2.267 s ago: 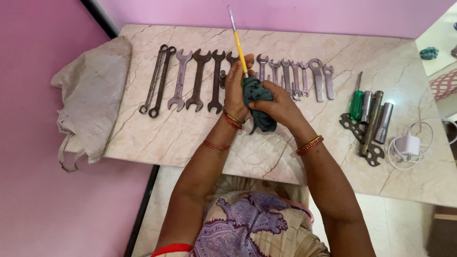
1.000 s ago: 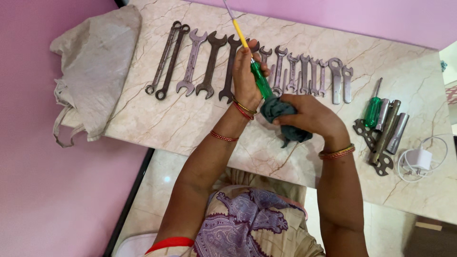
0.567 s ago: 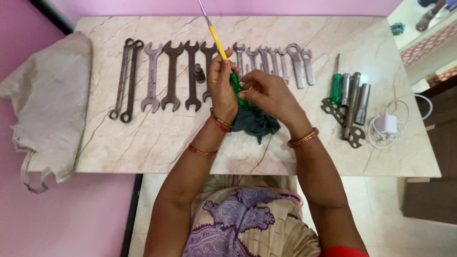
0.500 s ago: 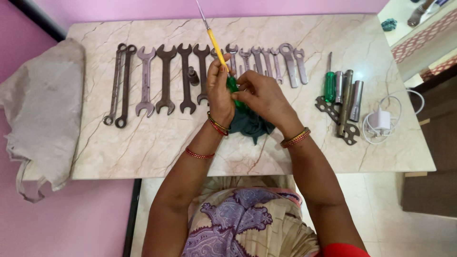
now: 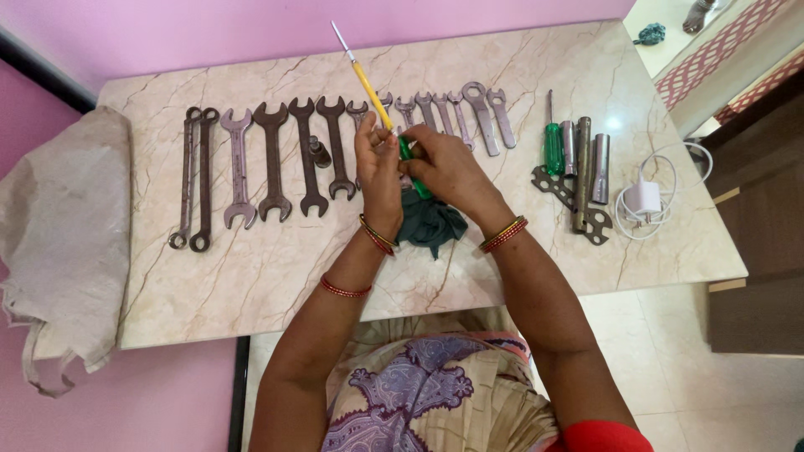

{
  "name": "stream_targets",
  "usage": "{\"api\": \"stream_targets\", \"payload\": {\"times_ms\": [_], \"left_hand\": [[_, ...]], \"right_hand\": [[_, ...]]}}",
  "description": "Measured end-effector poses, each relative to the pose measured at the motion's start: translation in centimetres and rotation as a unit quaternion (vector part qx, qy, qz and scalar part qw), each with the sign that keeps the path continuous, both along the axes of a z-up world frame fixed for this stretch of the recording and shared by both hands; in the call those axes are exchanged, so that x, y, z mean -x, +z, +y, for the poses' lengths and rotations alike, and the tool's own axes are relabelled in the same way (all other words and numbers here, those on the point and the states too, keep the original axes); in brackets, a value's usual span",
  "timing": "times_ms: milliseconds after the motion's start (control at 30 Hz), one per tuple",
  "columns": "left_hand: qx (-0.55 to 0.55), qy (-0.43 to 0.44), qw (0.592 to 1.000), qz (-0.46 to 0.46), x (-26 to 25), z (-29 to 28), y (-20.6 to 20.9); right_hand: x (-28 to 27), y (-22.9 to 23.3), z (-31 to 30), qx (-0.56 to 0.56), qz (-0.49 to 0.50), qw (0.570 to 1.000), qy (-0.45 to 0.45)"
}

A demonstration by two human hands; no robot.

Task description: The person wipes various metal tools, including wrenches, screwdrivers, and socket bits, with a dark green cloth. They handle each tool individually, wiping it down and placing it back on the marble table in a neat row.

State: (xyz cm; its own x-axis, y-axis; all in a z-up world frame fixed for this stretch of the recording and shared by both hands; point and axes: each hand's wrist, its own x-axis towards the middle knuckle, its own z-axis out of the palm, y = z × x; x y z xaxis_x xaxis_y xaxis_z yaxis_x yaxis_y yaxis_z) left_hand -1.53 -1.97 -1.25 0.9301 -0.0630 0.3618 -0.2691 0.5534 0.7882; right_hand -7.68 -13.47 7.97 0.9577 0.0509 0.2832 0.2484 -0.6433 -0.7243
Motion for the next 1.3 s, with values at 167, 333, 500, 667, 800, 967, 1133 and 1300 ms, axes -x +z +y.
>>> {"api": "stream_targets", "payload": {"times_ms": [167, 333, 500, 667, 800, 967, 1133, 1300], "left_hand": [[-0.274, -0.005, 0.955, -0.111, 3.2, -1.4, 0.5], [-0.431, -0.131, 0.841, -0.300, 7.0, -1.5, 1.2], [-0.454, -0.172, 0.778, -0.399, 7.7, -1.8, 1.0], [-0.465, -0.181, 0.775, -0.387, 7.6, -1.8, 0.9], [-0.469, -0.178, 0.774, -0.386, 7.7, -1.8, 1.0], [-0.480, -0.188, 0.768, -0.380, 8.0, -1.5, 2.4], [-0.484, -0.184, 0.763, -0.387, 7.8, -1.7, 1.9], [-0.489, -0.195, 0.764, -0.374, 7.6, -1.8, 1.2]], "right_hand": [[-0.5, -0.1, -4.5, 0.018, -0.063, 0.993, -0.096], [-1.3, -2.0, -10.4, 0.193, -0.117, 0.938, -0.265], [-3.1, -4.7, -14.2, 0.229, -0.070, 0.910, -0.339], [-4.6, -7.3, -15.8, 0.266, -0.067, 0.902, -0.332], [-5.6, -8.6, -16.1, 0.294, -0.071, 0.891, -0.337], [-6.2, -9.1, -16.2, 0.280, -0.080, 0.890, -0.350], [-6.2, -8.7, -16.2, 0.274, -0.085, 0.896, -0.339], [-5.6, -7.9, -16.8, 0.239, -0.107, 0.906, -0.333]]}}
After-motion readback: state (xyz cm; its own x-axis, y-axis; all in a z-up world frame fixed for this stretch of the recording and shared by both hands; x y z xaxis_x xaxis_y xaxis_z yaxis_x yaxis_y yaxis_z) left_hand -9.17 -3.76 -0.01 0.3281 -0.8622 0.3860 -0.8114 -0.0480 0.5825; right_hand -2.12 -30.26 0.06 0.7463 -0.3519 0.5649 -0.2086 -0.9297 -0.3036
